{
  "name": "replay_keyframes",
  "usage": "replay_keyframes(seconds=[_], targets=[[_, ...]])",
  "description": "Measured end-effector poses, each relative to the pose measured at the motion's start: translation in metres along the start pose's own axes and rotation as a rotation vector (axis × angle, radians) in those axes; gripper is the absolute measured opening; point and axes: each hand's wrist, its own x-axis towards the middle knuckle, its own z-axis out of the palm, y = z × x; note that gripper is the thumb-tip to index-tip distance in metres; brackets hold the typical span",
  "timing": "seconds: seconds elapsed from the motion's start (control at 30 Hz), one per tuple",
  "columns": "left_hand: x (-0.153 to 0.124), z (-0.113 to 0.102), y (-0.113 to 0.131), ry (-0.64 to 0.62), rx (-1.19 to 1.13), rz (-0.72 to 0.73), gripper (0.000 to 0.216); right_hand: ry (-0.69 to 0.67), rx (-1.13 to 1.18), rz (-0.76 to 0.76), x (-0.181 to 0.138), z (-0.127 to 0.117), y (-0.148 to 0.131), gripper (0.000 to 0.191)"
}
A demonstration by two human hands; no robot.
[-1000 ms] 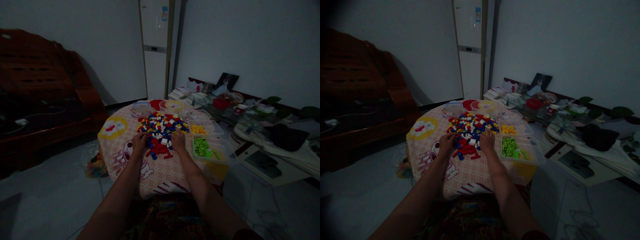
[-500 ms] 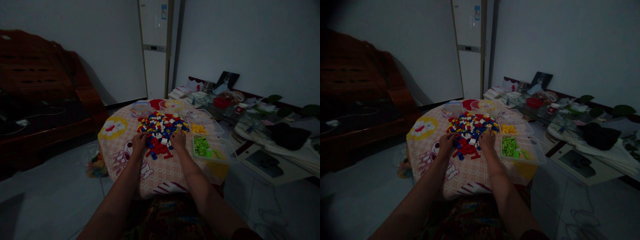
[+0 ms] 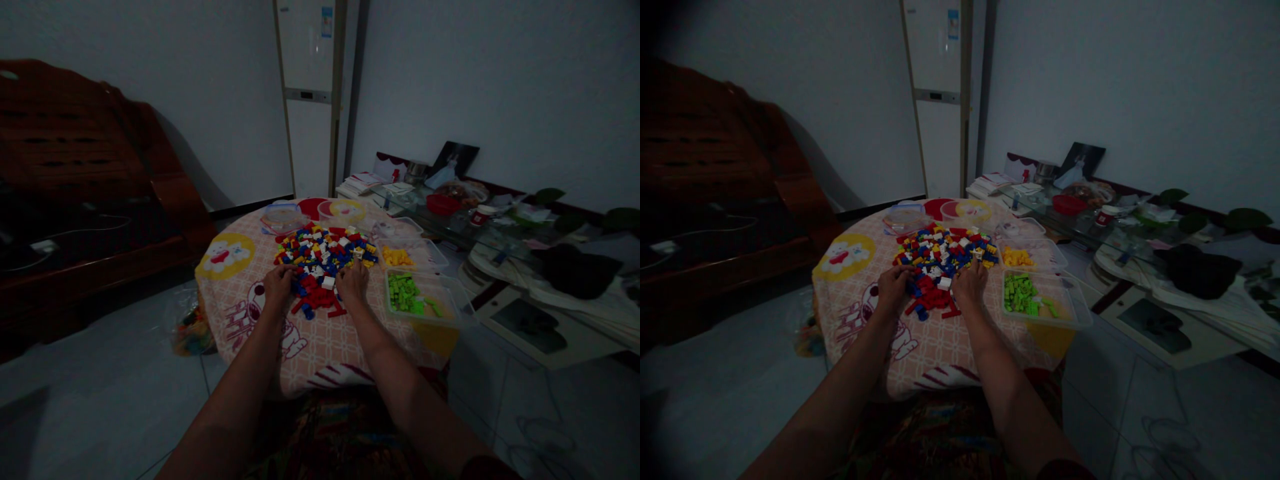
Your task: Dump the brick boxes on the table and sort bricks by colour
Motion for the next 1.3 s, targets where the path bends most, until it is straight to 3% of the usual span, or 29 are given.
replay_keyframes(seconds=[0.2, 0.5, 0.67, 0.93, 1.3], targets=[[0.001, 0.002, 0.002, 0.001, -0.024, -0.02, 0.029, 0.002, 0.037, -0.011, -0.008, -0.002, 0.005, 0.016], [-0.001, 0.001, 0.003, 0.008, -0.018, -0.021, 0.029, -0.013, 0.051, 0.033, 0.004, 0.001, 0.012, 0.022], [-0.001, 0.001, 0.004, 0.009, -0.027, -0.037, 0.029, -0.009, 0.052, 0.006, 0.003, 0.002, 0.006, 0.024], [0.002, 0.002, -0.005, 0.002, -0.026, -0.032, 0.03, -0.051, 0.017, 0.09, 0.002, 0.0, -0.009, 0.02], [0.001, 0.001, 0.005, 0.002, 0.014, -0.036, 0.028, 0.014, -0.023, -0.006, 0.0, 0.006, -0.006, 0.018]])
